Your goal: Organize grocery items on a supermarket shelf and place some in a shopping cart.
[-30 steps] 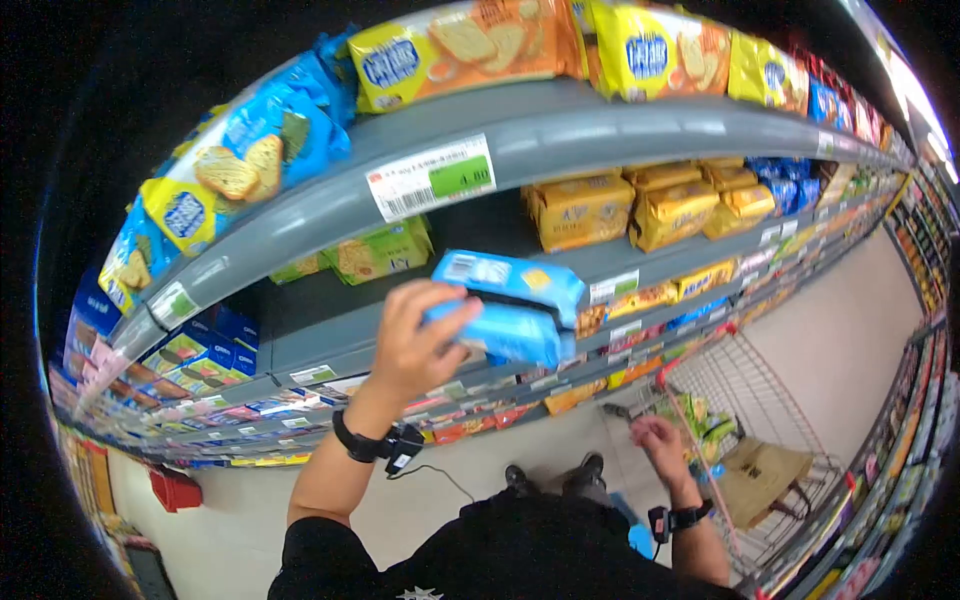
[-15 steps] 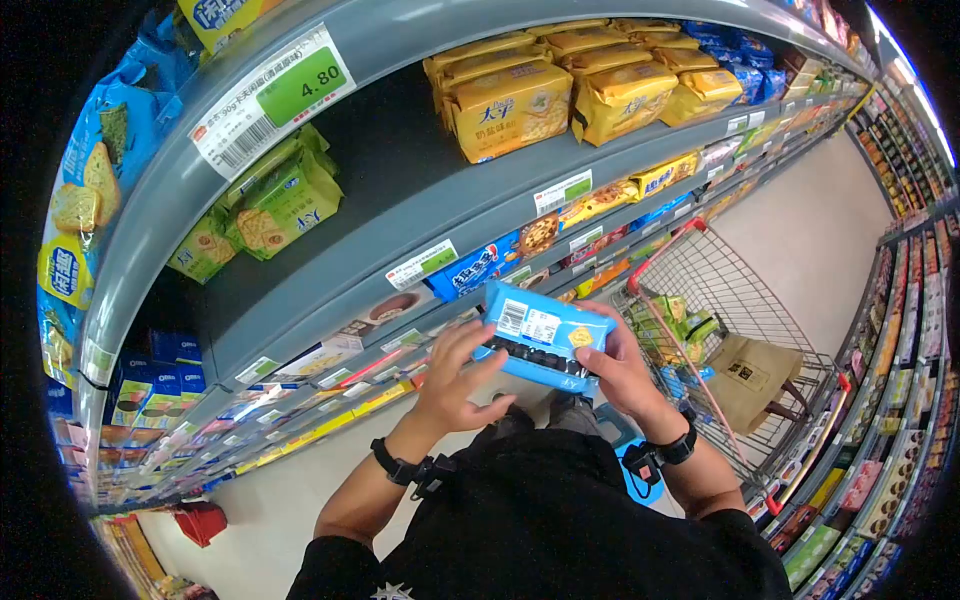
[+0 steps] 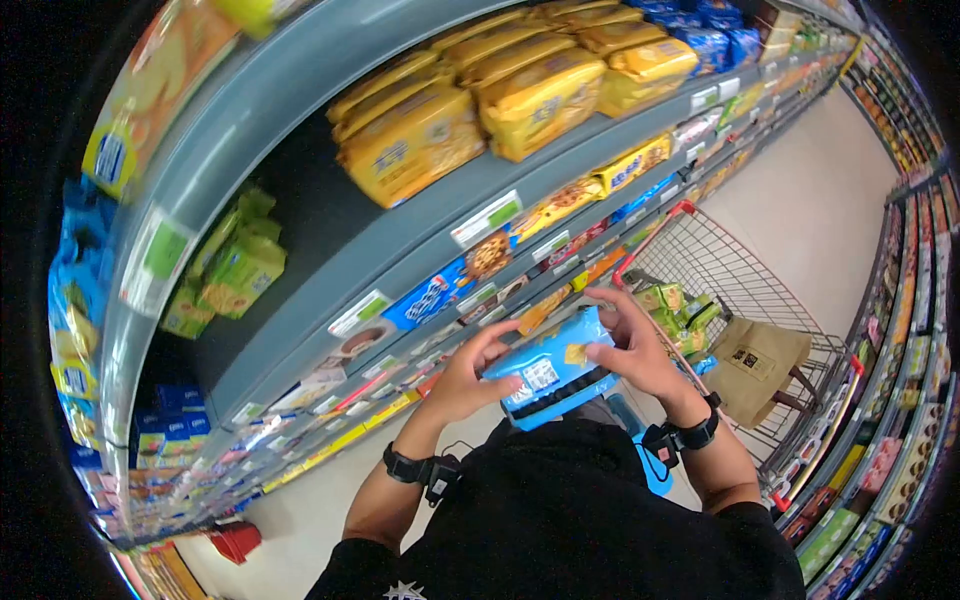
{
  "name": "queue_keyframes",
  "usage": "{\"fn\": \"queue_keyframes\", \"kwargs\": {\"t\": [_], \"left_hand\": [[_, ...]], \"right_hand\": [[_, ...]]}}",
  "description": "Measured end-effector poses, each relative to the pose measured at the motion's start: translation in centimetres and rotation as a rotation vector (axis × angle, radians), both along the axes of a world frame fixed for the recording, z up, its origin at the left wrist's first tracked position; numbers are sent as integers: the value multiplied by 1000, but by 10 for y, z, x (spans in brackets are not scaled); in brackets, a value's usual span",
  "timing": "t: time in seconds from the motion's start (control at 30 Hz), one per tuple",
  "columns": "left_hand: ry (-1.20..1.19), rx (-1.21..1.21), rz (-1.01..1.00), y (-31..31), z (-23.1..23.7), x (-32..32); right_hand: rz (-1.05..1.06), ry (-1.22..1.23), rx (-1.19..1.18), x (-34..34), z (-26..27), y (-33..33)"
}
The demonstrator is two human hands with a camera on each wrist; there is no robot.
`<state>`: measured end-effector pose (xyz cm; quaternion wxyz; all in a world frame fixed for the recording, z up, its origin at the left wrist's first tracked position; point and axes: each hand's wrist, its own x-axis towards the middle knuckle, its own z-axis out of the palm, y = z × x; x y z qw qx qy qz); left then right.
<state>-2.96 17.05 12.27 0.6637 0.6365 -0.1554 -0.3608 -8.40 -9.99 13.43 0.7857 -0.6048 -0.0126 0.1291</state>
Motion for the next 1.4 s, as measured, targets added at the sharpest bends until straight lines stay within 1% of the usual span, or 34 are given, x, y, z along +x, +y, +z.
{"fn": "queue_keyframes", "kwargs": {"t": [0.07, 0.1, 0.13, 0.23, 0.27, 0.3, 0.33, 0.4, 0.43, 0.47, 0.5, 0.53, 0.57, 0.6, 0.63, 0.67, 0.8, 0.93, 1.07, 1.13, 1.17, 1.2, 1.23, 1.27, 1.3, 1.33, 1.4], "left_hand": [[133, -66, -106, -21, 4, 3], [158, -75, -156, -30, -4, 6], [134, -49, -194, -42, -6, 9], [41, -61, -221, -76, -26, 14], [168, -113, -141, -89, -27, 12], [297, -161, -59, -103, -28, 11], [293, -152, -75, -116, -28, 10], [355, -254, 7, -143, -24, 6], [304, -271, 27, -158, -22, 2], [307, -263, 18, -168, -22, 2], [253, -216, -3, -179, -22, 3], [200, -171, -24, -189, -23, 3], [217, -171, 30, -199, -22, 3], [220, -163, 24, -207, -20, 4], [175, -168, 80, -212, -19, 8], [130, -173, 136, -217, -16, 11], [55, -113, 55, -237, -11, 11], [94, -108, 57, -249, -21, 7], [61, -108, 39, -260, -26, 3], [338, -155, 56, -266, -20, 0], [391, -130, 16, -270, -15, -1], [392, -129, 16, -272, -21, -3], [499, -132, 8, -275, -31, -5], [606, -134, -1, -281, -36, -8], [531, -76, -38, -287, -36, -12], [531, -73, -43, -287, -40, -12], [811, 7, -165, -284, -53, -13]], "right_hand": [[-48, 18, 4, 1, -1, -23], [-89, 37, 224, 2, -2, -31], [-127, 54, 444, 1, -3, -40], [-159, -11, 356, -2, -17, -68], [-177, -30, 305, -5, -19, -78], [-199, 26, 363, -9, -19, -85], [-183, 24, 463, -13, -25, -94], [-146, 15, 527, -16, -32, -113], [-158, 11, 534, -20, -34, -122], [-132, 2, 342, -22, -27, -129], [-105, -4, 149, -25, -24, -137], [-114, -2, 156, -27, -26, -146], [-105, -6, 186, -29, -28, -154], [-95, -9, 218, -30, -30, -162], [-42, -15, 115, -34, -34, -172], [-47, -10, 123, -36, -39, -178], [-90, -53, 165, -44, -48, -194], [-112, -47, 139, -50, -45, -209], [-105, -24, 94, -56, -54, -228], [-95, -16, 60, -59, -55, -233], [-158, -69, 166, -60, -51, -230], [-219, -122, 272, -62, -49, -228], [-247, -238, -56, -64, -50, -230], [-249, -238, -54, -63, -47, -231], [-193, -372, -210, -61, -44, -233], [-137, -504, -368, -61, -42, -234], [-128, -456, -349, -66, -56, -233]]}}
